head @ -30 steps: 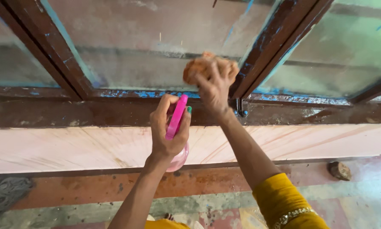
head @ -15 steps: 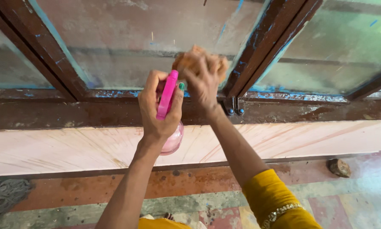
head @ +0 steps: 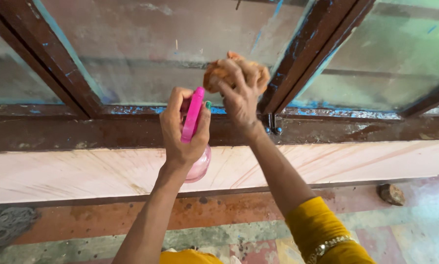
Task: The person cleans a window by wiping the glass pane with a cloth while holding a spray bottle.
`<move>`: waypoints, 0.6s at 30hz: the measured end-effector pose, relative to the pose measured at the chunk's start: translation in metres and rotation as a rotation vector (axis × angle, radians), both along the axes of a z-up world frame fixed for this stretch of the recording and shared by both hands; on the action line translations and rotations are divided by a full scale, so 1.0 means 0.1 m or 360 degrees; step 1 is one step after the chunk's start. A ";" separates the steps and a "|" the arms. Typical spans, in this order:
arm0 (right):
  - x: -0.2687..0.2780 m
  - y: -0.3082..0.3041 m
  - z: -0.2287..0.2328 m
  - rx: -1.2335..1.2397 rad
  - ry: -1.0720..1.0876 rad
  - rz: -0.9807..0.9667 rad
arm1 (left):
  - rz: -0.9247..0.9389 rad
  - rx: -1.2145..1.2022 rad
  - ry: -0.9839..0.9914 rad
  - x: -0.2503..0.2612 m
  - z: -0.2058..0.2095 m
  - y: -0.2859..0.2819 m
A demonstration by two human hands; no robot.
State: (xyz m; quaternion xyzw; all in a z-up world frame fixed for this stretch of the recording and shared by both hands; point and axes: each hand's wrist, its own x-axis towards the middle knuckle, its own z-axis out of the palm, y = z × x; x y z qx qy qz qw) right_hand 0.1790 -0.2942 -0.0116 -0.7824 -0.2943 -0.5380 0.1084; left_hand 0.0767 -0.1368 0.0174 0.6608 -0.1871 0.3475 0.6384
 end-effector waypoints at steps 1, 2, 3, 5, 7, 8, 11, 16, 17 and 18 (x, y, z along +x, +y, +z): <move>0.01 0.02 -0.01 0.0000 -0.0079 -0.0016 | 0.0011 0.0016 -0.0001 0.00 0.00 -0.01; -0.03 0.04 -0.03 -0.0002 -0.0081 -0.0019 | 0.0026 0.0034 0.0001 0.00 -0.01 -0.02; -0.10 0.05 -0.04 0.0020 0.0071 0.0079 | 0.0023 0.0032 -0.0001 0.01 0.00 -0.02; -0.20 0.13 -0.01 0.0046 0.0244 0.0167 | 0.0029 0.0049 0.0032 0.00 -0.01 -0.03; -0.09 0.22 0.17 0.0087 0.0070 0.0125 | -0.0013 0.0004 -0.0009 0.00 -0.01 -0.05; -0.06 0.26 0.25 0.0088 0.0069 0.0111 | -0.0037 -0.0029 -0.0043 -0.02 -0.01 -0.05; 0.02 0.39 0.45 0.0121 -0.0039 0.0083 | 0.0059 -0.0048 -0.0022 -0.05 0.01 -0.03; -0.03 0.55 0.37 0.0274 -0.0074 0.0065 | 0.0104 -0.0006 -0.0060 -0.07 0.03 0.12; -0.03 0.59 0.34 0.0276 -0.0081 0.0070 | 0.0112 -0.0009 -0.0060 -0.07 0.03 0.15; -0.06 0.63 0.28 0.0282 -0.0030 0.0039 | 0.0113 -0.0008 -0.0055 -0.09 0.03 0.17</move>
